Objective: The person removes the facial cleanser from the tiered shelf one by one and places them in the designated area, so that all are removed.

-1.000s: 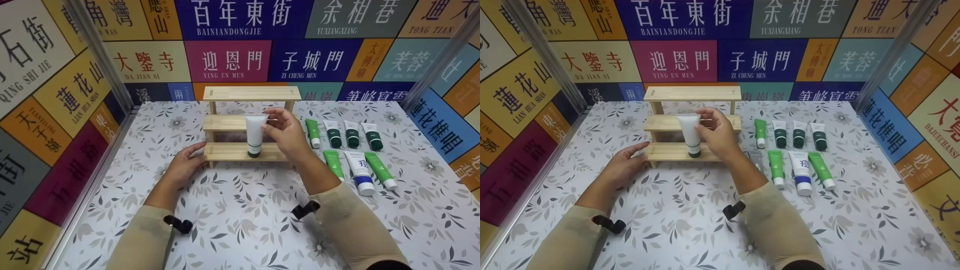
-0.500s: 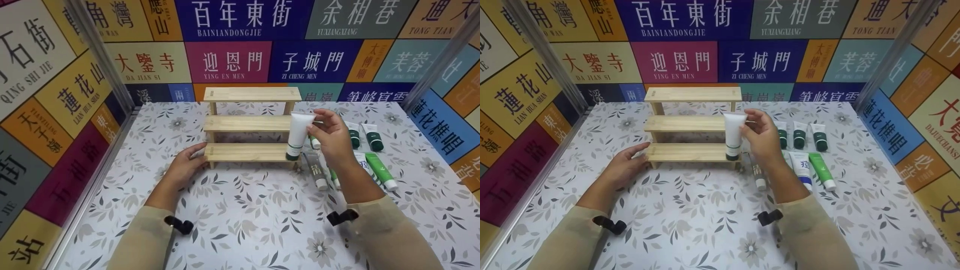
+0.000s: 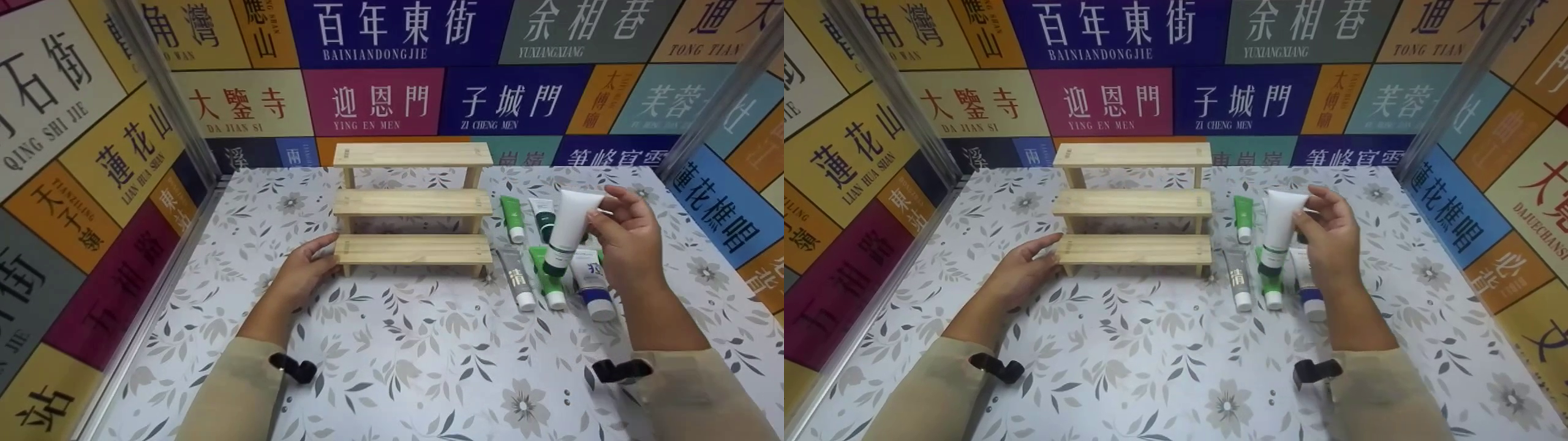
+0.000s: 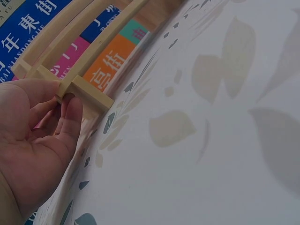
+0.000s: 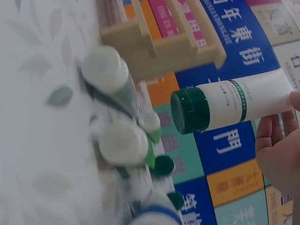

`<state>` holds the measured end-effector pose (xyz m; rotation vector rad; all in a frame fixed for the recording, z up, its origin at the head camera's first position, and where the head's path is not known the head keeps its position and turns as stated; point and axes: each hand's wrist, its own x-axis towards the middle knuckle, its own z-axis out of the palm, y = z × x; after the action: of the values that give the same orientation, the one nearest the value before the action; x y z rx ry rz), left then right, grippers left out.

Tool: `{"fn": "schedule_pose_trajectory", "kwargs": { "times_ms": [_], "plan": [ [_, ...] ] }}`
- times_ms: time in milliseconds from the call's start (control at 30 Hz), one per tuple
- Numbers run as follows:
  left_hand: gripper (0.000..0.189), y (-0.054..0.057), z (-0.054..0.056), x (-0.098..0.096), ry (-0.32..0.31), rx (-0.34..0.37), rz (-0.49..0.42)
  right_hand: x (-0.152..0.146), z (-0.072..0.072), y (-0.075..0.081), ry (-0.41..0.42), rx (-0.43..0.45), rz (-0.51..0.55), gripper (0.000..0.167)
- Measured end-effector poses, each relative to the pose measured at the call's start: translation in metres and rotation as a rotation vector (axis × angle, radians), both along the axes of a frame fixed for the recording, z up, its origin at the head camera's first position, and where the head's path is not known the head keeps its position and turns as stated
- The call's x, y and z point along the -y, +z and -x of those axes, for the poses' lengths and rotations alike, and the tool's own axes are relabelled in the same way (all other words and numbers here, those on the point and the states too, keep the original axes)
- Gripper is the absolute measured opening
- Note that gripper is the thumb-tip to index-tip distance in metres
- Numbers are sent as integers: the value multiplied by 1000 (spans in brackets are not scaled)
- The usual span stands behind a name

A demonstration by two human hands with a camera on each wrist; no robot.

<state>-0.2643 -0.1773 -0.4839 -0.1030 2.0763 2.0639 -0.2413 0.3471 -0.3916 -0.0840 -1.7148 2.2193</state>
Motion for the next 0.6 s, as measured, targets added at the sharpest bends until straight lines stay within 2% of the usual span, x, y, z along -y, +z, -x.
{"fn": "schedule_pose_trajectory", "kwargs": {
  "times_ms": [167,300,533,600],
  "plan": [
    [54,0,0,-1,-4,-25,-5,-36,-7,2,-80,93,67,59],
    [54,1,-1,0,1,-12,9,-61,-9,0,-106,122,156,61],
    [54,2,-1,-2,8,7,22,-99,-11,2,-103,184,256,59],
    [54,3,-1,-2,12,9,30,-109,-10,-1,-102,192,242,58]
  ]
}}
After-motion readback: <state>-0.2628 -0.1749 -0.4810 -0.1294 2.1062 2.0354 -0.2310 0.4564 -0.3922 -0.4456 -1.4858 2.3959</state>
